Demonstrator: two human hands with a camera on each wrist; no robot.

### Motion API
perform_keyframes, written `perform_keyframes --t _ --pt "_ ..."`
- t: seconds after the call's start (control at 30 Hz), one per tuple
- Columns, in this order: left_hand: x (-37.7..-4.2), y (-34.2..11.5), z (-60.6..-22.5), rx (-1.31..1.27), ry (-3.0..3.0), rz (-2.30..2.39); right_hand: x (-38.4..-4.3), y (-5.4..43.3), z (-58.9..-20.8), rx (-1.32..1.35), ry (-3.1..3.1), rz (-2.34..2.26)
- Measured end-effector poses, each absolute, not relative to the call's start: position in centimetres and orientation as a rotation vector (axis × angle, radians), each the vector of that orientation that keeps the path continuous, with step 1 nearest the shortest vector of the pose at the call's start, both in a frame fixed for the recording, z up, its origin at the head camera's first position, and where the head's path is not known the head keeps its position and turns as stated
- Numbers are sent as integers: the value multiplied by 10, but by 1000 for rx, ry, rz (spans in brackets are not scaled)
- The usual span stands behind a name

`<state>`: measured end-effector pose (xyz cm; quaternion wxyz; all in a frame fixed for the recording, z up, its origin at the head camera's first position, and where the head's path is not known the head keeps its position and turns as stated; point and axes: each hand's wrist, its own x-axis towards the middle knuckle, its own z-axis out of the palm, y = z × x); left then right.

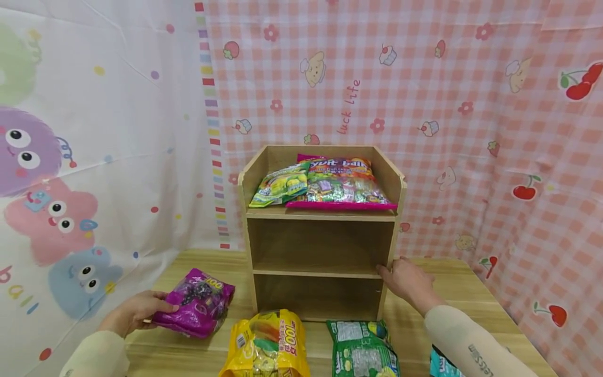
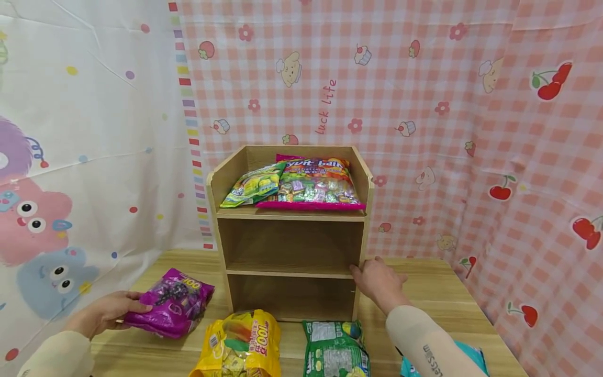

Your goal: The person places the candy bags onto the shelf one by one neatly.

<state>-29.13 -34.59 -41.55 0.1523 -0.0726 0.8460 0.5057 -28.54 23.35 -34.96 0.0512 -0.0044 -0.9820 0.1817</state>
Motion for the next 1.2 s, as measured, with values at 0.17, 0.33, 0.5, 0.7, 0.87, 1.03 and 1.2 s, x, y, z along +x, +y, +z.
perform_keyframes --t 0.17,0.33,0.5,0.7,0.87,1.03,1.2 --pt "-291 -342 -419 -169 2445 1452 -285 234 -350 -18 -2989 550" --pt "-290 -339 -420 -158 2423 1503 -285 235 -350 -30 -2991 553" --pt "-290 -342 -425 -135 2347 1646 -286 235 -350 -33 -2992 558" --pt "-289 -341 -429 -87 2193 1845 -287 236 -350 -28 -2995 557" --pt "-290 -336 -428 -119 2147 1933 -287 236 -351 -25 -3001 561" --pt "-289 -334 -428 -141 2163 1984 -287 236 -352 -26 -3002 571" --pt "-287 -333 -429 -178 2138 2089 -287 235 -352 -20 -3001 569"
